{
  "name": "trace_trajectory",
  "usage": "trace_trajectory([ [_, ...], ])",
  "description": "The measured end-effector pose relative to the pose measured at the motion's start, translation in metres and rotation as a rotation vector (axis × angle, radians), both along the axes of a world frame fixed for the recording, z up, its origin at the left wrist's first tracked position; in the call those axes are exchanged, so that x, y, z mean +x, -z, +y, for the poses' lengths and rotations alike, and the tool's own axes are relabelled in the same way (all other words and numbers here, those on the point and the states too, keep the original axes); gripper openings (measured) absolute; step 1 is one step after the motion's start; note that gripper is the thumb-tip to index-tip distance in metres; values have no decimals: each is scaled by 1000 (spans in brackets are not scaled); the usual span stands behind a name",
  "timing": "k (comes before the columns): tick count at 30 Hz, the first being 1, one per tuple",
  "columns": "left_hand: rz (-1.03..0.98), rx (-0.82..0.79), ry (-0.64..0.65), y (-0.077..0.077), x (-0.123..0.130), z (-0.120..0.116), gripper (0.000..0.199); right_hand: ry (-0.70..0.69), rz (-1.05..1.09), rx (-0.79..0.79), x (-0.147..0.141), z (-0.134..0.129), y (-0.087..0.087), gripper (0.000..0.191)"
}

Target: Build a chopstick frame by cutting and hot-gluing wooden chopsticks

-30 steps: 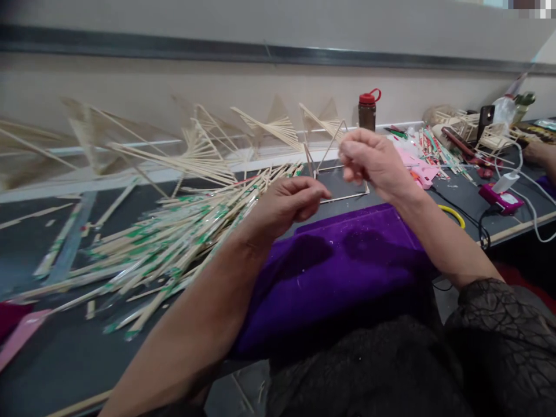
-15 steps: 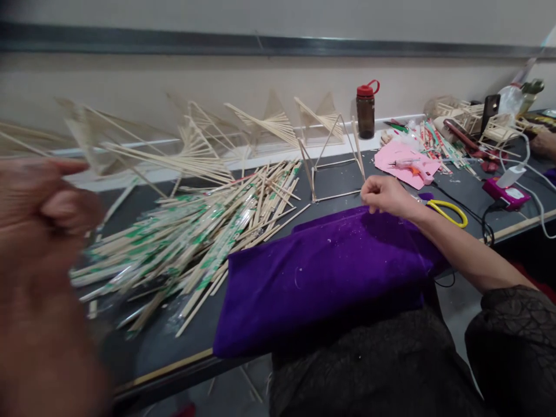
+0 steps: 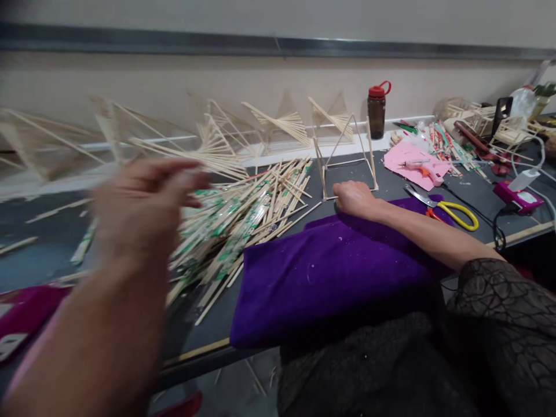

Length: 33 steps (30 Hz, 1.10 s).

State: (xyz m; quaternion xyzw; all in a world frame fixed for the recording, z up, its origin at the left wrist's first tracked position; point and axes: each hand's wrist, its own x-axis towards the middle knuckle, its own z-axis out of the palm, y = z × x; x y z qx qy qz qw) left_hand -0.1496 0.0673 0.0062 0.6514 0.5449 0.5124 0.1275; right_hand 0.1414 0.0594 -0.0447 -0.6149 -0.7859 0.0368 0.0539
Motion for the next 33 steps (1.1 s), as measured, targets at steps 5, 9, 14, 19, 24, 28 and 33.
trace_trajectory([
  [5,469,-199,339,29,85,-1,24,20,-121,34,-10,6,12,34],
  [9,660,-306,316,41,112,20,34,-53,-217,53,-14,8,15,39],
  [14,785,-336,208,50,123,26,36,1,-144,45,-1,11,11,34],
  [19,882,-349,133,59,131,22,37,64,206,87,27,10,-1,20],
  [24,881,-358,98,65,134,26,37,68,419,106,28,12,5,21],
  [28,913,-301,84,73,132,29,36,12,231,81,13,15,19,26],
  [33,1019,-217,102,77,131,26,41,-11,-44,106,1,12,22,34],
])
